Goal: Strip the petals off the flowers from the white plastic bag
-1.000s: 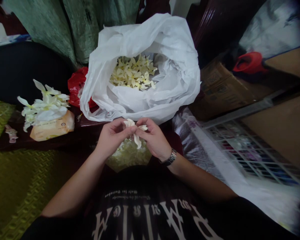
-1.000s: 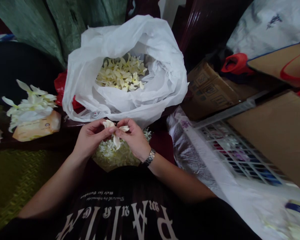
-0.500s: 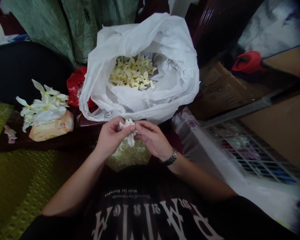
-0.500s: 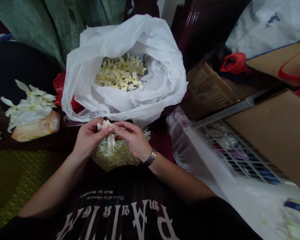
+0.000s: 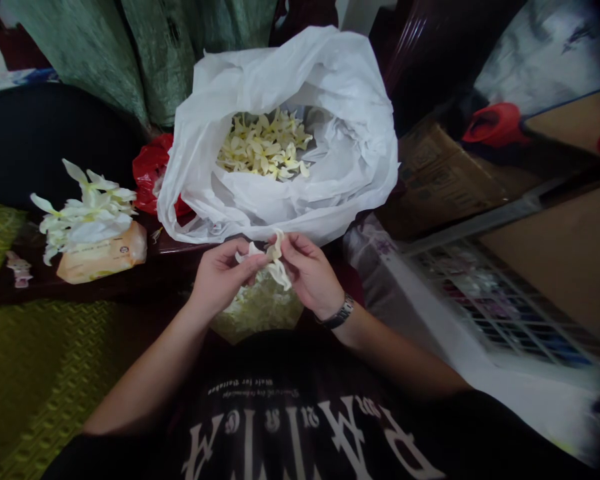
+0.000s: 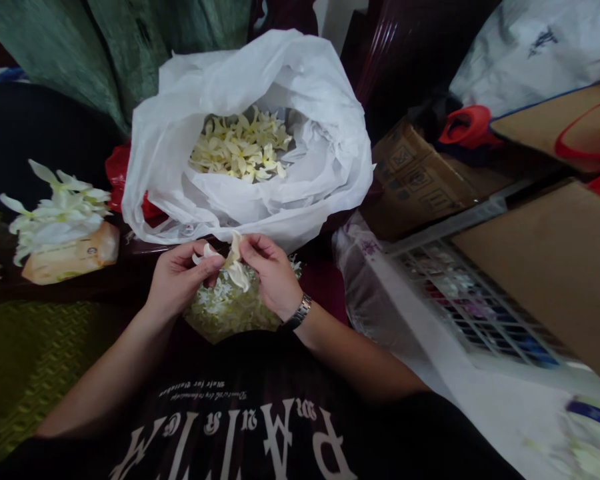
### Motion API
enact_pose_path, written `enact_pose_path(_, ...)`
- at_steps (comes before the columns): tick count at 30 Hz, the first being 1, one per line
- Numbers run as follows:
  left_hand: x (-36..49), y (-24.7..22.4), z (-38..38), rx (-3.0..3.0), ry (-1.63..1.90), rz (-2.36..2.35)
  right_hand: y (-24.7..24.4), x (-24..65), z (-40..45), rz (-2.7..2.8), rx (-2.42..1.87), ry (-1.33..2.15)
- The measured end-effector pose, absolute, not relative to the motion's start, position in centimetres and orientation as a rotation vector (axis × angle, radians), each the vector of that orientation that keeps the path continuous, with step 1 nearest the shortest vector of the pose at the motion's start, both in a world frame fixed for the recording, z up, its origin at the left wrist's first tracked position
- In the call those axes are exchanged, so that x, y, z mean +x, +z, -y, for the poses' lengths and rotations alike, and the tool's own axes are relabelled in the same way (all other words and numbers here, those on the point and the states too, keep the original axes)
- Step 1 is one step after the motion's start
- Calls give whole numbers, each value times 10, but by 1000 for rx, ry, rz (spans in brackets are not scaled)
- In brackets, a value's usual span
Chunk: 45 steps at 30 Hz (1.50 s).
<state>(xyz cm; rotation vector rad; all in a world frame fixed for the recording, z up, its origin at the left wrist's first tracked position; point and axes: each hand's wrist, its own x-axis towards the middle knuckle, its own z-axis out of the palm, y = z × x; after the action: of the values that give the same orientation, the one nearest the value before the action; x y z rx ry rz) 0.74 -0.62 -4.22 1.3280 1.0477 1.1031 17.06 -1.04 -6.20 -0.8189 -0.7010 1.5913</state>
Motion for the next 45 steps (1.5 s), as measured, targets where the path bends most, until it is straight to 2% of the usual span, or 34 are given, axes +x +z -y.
enact_pose_path(4, 4, -43, 5, 1252, 1127, -1017, -62, 174, 7, 688, -798, 1492)
enact_pose_path(10, -7, -45, 0, 1183, 1249, -1001, -60, 199, -5, 680, -849, 1149)
enact_pose_path(13, -11, -42, 0, 1227, 1194, -1054, -49, 211, 2, 820, -906, 1146)
enact_pose_path(16, -9, -33, 2, 1417, 1140, -1142, -33, 212, 15, 1100, -949, 1201)
enact_pose_path(20, -4, -24, 3, 1829, 1063, -1175, -19, 205, 23, 1504, -967, 1084)
enact_pose_path(23, -1, -23, 4, 1979, 997, -1149, -22, 199, 20, 1589, -953, 1029)
enact_pose_path(27, 2, -24, 8, 1903, 976, -1108, -40, 194, 17, 1442, -991, 1038)
enact_pose_path(32, -4, -26, 9, 1558, 1020, -1181, -56, 205, 6, 904, -965, 1185)
enact_pose_path(36, -19, -31, 4, 1437, 1113, -1248, -55, 230, -7, 743, -893, 1063)
enact_pose_path(39, -27, -34, -1, 1495, 1076, -1286, -54, 239, -7, 749, -927, 1057)
enact_pose_path(45, -20, -28, -10, 1992, 940, -1218, -53, 216, 7, 932, -1008, 1278)
